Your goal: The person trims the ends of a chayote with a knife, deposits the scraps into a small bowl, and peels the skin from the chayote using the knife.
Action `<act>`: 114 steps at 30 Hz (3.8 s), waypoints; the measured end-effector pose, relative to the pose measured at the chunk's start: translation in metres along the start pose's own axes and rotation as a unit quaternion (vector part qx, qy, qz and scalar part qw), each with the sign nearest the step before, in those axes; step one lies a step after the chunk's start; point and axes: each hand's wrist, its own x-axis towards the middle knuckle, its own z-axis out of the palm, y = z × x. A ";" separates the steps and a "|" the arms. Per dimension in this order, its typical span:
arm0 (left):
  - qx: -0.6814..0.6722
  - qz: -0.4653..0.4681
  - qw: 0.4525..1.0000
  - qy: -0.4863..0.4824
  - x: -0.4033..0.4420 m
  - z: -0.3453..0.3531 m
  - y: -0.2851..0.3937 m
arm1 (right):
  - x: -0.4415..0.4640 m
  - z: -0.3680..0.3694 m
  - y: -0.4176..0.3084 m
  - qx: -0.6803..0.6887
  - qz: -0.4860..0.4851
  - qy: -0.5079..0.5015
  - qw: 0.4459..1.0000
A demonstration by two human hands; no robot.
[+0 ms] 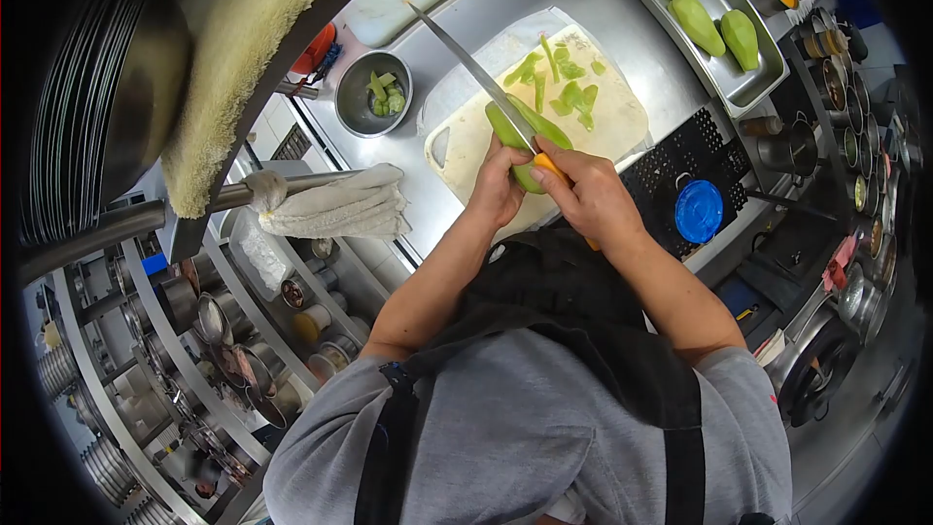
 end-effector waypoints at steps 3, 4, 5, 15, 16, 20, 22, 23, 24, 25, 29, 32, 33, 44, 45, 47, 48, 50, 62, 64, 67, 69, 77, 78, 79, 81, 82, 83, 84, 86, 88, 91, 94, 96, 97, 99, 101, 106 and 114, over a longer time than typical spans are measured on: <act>-0.073 -0.072 0.994 -0.030 0.007 -0.014 -0.001 | 0.000 -0.002 0.003 -0.017 -0.025 -0.006 1.000; -0.072 -0.073 0.994 -0.030 0.007 -0.017 -0.004 | -0.001 -0.003 0.004 -0.023 -0.035 -0.014 0.999; -0.060 -0.077 0.995 -0.023 0.005 -0.015 -0.003 | -0.002 -0.002 0.006 -0.022 -0.034 -0.013 0.999; 0.024 -0.048 0.999 -0.005 0.008 -0.022 0.000 | 0.002 -0.002 0.016 0.152 0.107 0.001 0.983; 0.031 -0.055 0.998 -0.006 0.008 -0.025 0.001 | 0.006 -0.015 0.013 0.298 0.297 -0.099 0.902; 0.011 -0.073 0.997 -0.009 0.011 -0.026 0.008 | 0.008 -0.022 0.021 0.251 0.258 -0.097 0.928; -0.092 -0.137 0.984 -0.068 0.014 -0.035 0.013 | 0.001 -0.009 0.046 0.135 0.107 -0.047 0.984; -0.093 -0.136 0.984 -0.068 0.016 -0.037 0.014 | 0.003 -0.008 0.043 0.014 -0.047 0.005 0.999; -0.084 -0.120 0.988 -0.053 0.016 -0.039 0.015 | 0.001 -0.009 0.040 0.015 -0.048 0.003 0.999; -0.075 -0.105 0.991 -0.038 0.015 -0.042 0.016 | -0.002 -0.013 0.035 0.034 0.035 -0.016 0.999; -0.062 -0.100 0.993 -0.033 0.012 -0.041 0.024 | -0.007 -0.008 0.028 0.041 0.021 0.014 0.999; -0.045 -0.088 0.995 -0.016 0.011 -0.034 0.025 | -0.010 -0.004 0.024 0.003 -0.071 0.010 0.997; -0.041 -0.080 0.996 -0.003 0.011 -0.032 0.025 | -0.009 -0.004 0.022 0.003 -0.071 0.011 0.997; -0.172 -0.101 0.979 -0.033 0.006 -0.030 0.032 | -0.029 -0.021 0.056 -0.118 -0.068 0.047 0.990; -0.173 -0.101 0.979 -0.032 0.006 -0.028 0.034 | -0.033 -0.024 0.058 -0.112 -0.055 0.083 0.989; -0.160 -0.100 0.963 -0.192 0.005 -0.029 0.036 | -0.040 -0.028 0.059 -0.092 -0.015 0.074 0.993; -0.160 -0.099 0.964 -0.191 0.009 -0.031 0.033 | -0.041 -0.026 0.061 -0.067 -0.001 0.105 0.992; -0.119 -0.075 0.990 -0.004 0.019 -0.032 0.024 | -0.042 -0.022 0.066 -0.027 0.044 0.144 0.988; -0.199 -0.109 0.974 -0.013 0.020 -0.028 0.021 | -0.037 -0.008 0.024 -0.073 -0.072 -0.031 0.994; -0.191 -0.103 0.976 -0.017 0.018 -0.026 0.022 | -0.035 -0.007 0.023 -0.077 -0.087 -0.030 0.993; -0.203 -0.099 0.974 0.007 0.015 -0.020 0.023 | -0.033 -0.010 0.022 -0.082 -0.089 -0.022 0.992; -0.207 -0.094 0.974 0.000 0.013 -0.017 0.024 | -0.034 -0.012 0.025 -0.089 -0.075 -0.039 0.992; -0.194 -0.088 0.977 0.008 0.015 -0.021 0.020 | -0.035 -0.018 0.030 -0.062 -0.050 -0.056 0.995; -0.189 -0.089 0.978 0.005 0.015 -0.025 0.018 | -0.035 -0.021 0.036 -0.070 -0.047 -0.062 0.994; -0.189 -0.090 0.978 0.005 0.016 -0.030 0.017 | -0.038 -0.023 0.047 -0.070 -0.046 -0.062 0.995; -0.144 -0.075 0.986 0.032 0.017 -0.037 0.022 | -0.042 -0.025 0.075 -0.061 -0.026 -0.011 0.998; -0.138 -0.086 0.986 0.021 0.014 -0.039 0.026 | -0.044 -0.028 0.085 -0.038 0.016 0.012 0.999; -0.138 -0.086 0.986 0.022 0.012 -0.038 0.028 | -0.044 -0.035 0.090 -0.057 0.041 0.007 0.997; -0.124 -0.081 0.988 0.030 0.012 -0.038 0.029 | -0.046 -0.037 0.093 -0.044 0.047 0.004 0.998; -0.110 -0.079 0.990 0.038 0.010 -0.034 0.029 | -0.049 -0.036 0.090 -0.031 0.055 0.001 0.998; -0.066 -0.060 0.993 0.076 0.014 -0.027 0.027 | -0.045 -0.030 0.070 -0.014 0.014 -0.013 1.000; -0.069 -0.046 0.995 0.060 0.018 -0.035 0.021 | -0.037 -0.024 0.043 -0.027 -0.003 -0.069 0.997; -0.073 -0.069 0.994 0.050 0.014 -0.031 0.026 | -0.032 -0.021 0.031 -0.026 -0.016 -0.079 0.996; -0.070 -0.071 0.994 0.044 0.014 -0.032 0.026 | -0.032 -0.019 0.036 -0.021 -0.031 -0.074 0.997; -0.065 -0.070 0.994 0.045 0.015 -0.034 0.026 | -0.032 -0.018 0.040 -0.017 -0.045 -0.069 0.996; -0.059 -0.069 0.995 0.046 0.015 -0.036 0.025 | -0.031 -0.022 0.047 -0.034 -0.039 -0.072 0.996; -0.032 -0.035 0.997 0.056 0.015 -0.038 0.024 | -0.033 -0.027 0.056 -0.052 -0.033 -0.075 0.995; -0.021 -0.036 0.996 0.079 0.015 -0.044 0.021 | -0.043 -0.032 0.079 -0.071 -0.023 -0.069 0.995; -0.015 -0.053 0.992 0.115 0.014 -0.057 0.027 | -0.065 -0.046 0.101 -0.081 0.003 -0.065 0.995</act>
